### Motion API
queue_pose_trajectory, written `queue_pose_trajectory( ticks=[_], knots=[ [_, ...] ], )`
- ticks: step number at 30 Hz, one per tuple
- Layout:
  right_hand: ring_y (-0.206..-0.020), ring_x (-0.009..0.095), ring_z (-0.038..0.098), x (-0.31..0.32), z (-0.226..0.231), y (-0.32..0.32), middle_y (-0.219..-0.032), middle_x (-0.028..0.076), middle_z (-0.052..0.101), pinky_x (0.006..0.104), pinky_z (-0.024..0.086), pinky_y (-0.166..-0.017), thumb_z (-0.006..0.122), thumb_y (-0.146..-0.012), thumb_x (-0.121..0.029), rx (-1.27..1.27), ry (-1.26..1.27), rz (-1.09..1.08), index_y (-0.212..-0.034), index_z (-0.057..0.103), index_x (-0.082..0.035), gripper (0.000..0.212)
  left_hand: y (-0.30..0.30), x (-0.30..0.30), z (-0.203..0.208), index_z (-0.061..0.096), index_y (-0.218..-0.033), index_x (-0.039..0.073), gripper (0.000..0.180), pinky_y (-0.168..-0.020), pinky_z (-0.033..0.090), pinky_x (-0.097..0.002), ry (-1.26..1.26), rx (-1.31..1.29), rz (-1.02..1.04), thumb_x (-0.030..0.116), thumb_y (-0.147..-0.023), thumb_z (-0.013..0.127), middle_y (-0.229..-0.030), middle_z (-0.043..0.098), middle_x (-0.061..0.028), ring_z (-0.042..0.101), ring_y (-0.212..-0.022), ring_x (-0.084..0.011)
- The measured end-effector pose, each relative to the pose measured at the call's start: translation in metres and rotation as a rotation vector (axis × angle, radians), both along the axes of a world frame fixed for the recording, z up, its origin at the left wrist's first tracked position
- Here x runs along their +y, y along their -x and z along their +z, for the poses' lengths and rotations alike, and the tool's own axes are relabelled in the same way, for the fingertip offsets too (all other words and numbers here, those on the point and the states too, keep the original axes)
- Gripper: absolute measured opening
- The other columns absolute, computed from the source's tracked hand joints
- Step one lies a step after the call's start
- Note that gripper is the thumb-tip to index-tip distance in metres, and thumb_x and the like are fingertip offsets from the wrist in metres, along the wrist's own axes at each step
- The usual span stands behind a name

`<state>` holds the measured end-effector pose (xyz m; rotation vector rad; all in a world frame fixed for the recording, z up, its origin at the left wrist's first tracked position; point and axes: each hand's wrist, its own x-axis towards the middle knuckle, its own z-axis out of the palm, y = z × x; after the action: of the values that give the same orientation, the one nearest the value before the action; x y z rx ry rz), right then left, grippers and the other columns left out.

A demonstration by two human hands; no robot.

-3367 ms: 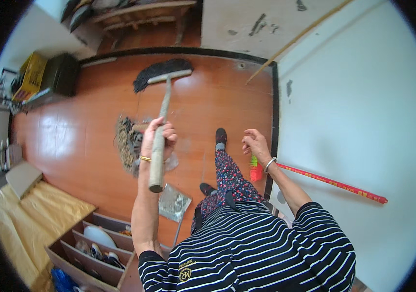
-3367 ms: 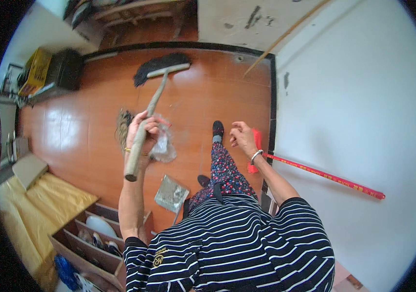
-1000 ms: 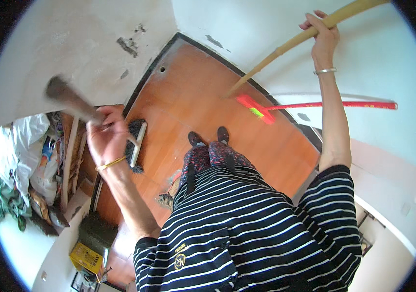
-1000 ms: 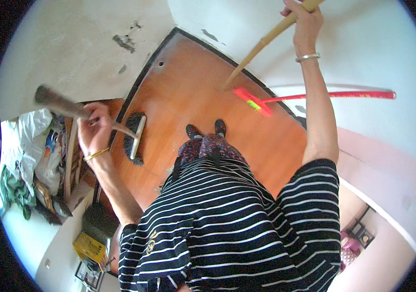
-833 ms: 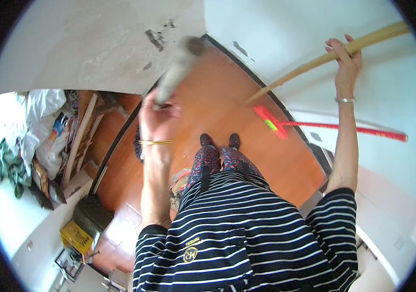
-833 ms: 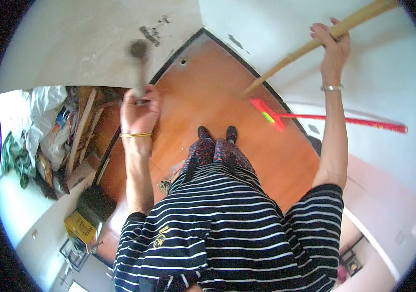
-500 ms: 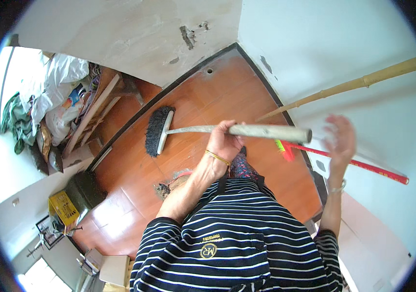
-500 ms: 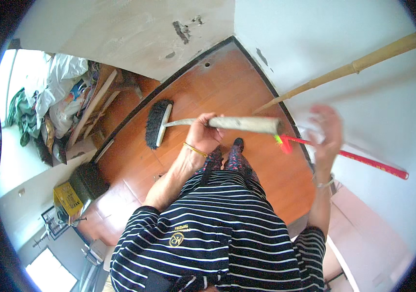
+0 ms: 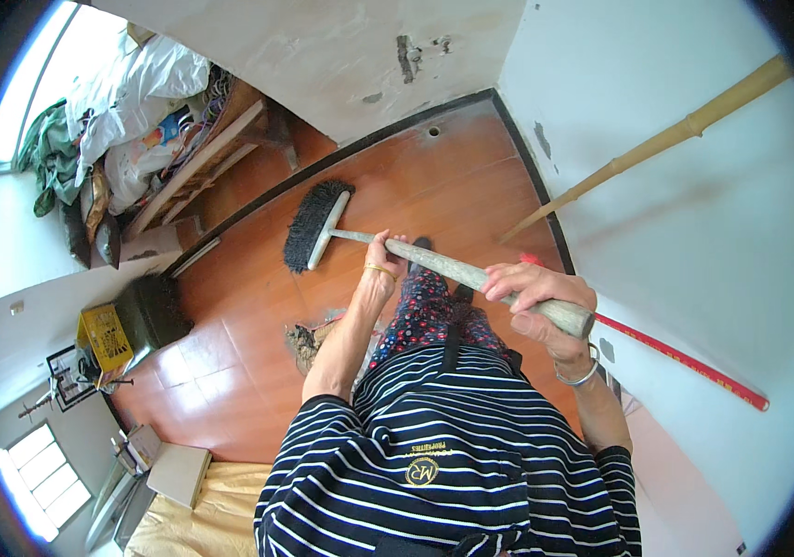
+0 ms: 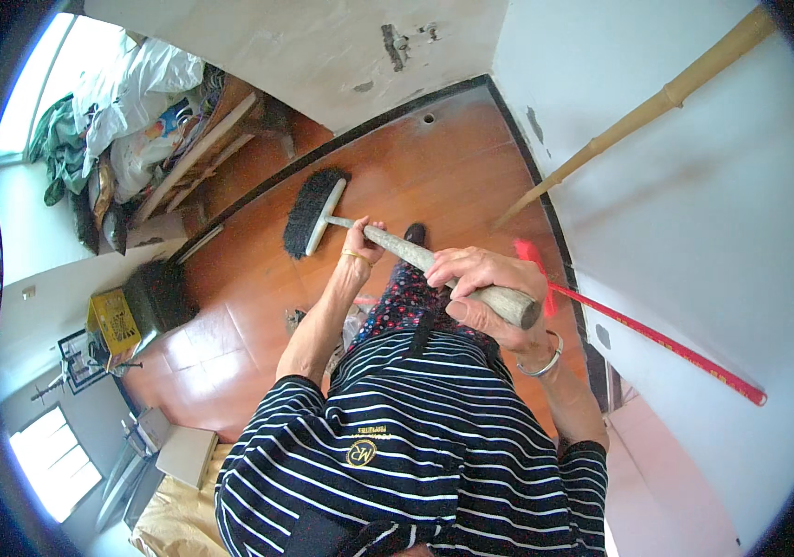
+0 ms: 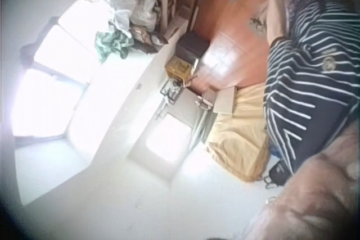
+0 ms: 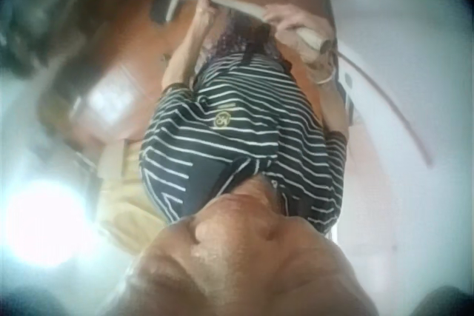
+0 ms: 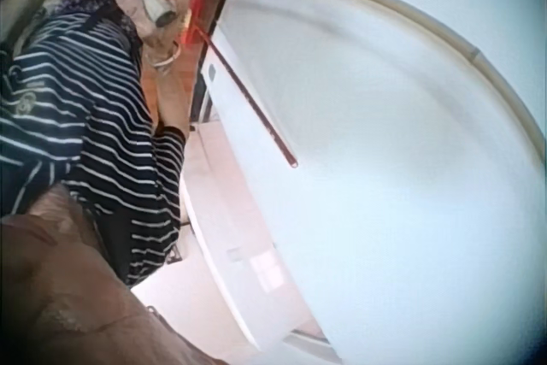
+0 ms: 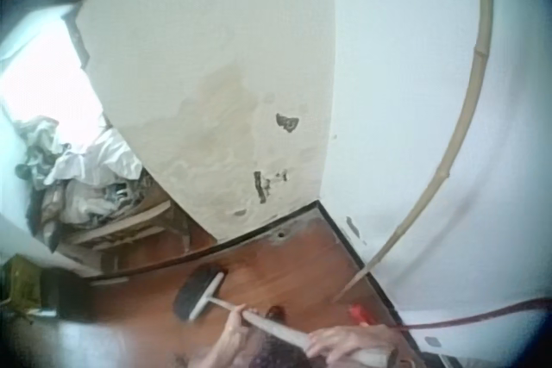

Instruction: Sweeping debris from a wooden floor into a pile using a large broom.

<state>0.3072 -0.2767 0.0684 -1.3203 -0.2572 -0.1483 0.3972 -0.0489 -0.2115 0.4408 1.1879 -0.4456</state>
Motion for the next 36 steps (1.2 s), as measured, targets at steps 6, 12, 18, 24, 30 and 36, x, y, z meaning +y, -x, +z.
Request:
queue_pose_trajectory(
  ticks=[6, 12, 18, 24, 30, 36],
  knots=[
    [-0.052, 0.020, 0.050, 0.005, 0.008, -0.057, -0.057, 0.009, 0.051, 0.0366, 0.045, -0.060, 0.064, -0.069, -0.001, -0.054, -0.199, 0.092, -0.061, 0.046, -0.002, 0.019, -0.048, 0.020, -0.042, 0.033, -0.062, 0.010, 0.022, -0.040, 0.033, -0.0256, 0.135, -0.104, 0.331, 0.010, -0.081, 0.044, -0.050, 0.033, 0.0004, 0.032, -0.042, -0.0132],
    [-0.038, 0.018, 0.041, -0.023, 0.026, -0.142, -0.047, 0.006, 0.045, 0.0323, 0.039, -0.045, 0.053, -0.059, 0.002, -0.180, -0.336, 0.259, -0.053, 0.041, -0.005, 0.015, -0.100, 0.018, -0.019, 0.028, -0.052, 0.012, 0.028, -0.037, 0.033, -0.0233, 0.329, -0.176, 0.575, 0.006, -0.077, 0.041, -0.044, 0.028, 0.0016, 0.029, -0.037, -0.0121],
    [-0.054, 0.017, 0.047, 0.002, -0.016, -0.189, -0.058, 0.005, 0.047, 0.0328, 0.043, -0.060, 0.056, -0.067, 0.008, -0.031, -0.341, 0.201, -0.058, 0.043, -0.004, 0.020, -0.166, 0.068, -0.031, 0.026, -0.053, 0.014, 0.027, -0.037, 0.031, -0.0223, 0.071, -0.147, 0.369, 0.009, -0.074, 0.043, -0.043, 0.029, 0.0025, 0.031, -0.036, -0.0104],
    [-0.059, 0.021, 0.047, -0.019, -0.045, -0.177, -0.060, 0.007, 0.046, 0.0410, 0.040, -0.075, 0.051, -0.069, -0.003, 0.259, -0.201, -0.295, -0.065, 0.046, -0.004, 0.006, -0.188, 0.022, -0.076, 0.030, -0.057, 0.016, 0.025, -0.037, 0.030, -0.0276, -0.224, 0.058, -0.014, 0.015, -0.080, 0.040, -0.046, 0.033, 0.0015, 0.033, -0.039, -0.0134],
    [-0.056, 0.017, 0.037, -0.096, -0.011, -0.159, -0.056, 0.006, 0.040, 0.0393, 0.034, -0.067, 0.051, -0.069, -0.007, 0.175, -0.255, -0.402, -0.063, 0.039, -0.007, 0.014, -0.199, -0.102, -0.066, 0.040, -0.065, 0.012, 0.019, -0.042, 0.033, -0.0348, -0.342, 0.054, -0.314, 0.023, -0.080, 0.040, -0.055, 0.039, -0.0041, 0.038, -0.047, -0.0193],
    [-0.054, 0.014, 0.024, -0.114, 0.025, -0.116, -0.053, 0.001, 0.028, 0.0369, 0.027, -0.065, 0.050, -0.065, -0.008, 0.153, -0.155, -0.662, -0.060, 0.031, -0.012, 0.020, -0.191, -0.186, -0.045, 0.040, -0.068, 0.010, 0.012, -0.040, 0.032, -0.0310, -0.082, 0.054, -0.135, 0.015, -0.078, 0.043, -0.055, 0.037, -0.0031, 0.037, -0.046, -0.0184]
  ],
)
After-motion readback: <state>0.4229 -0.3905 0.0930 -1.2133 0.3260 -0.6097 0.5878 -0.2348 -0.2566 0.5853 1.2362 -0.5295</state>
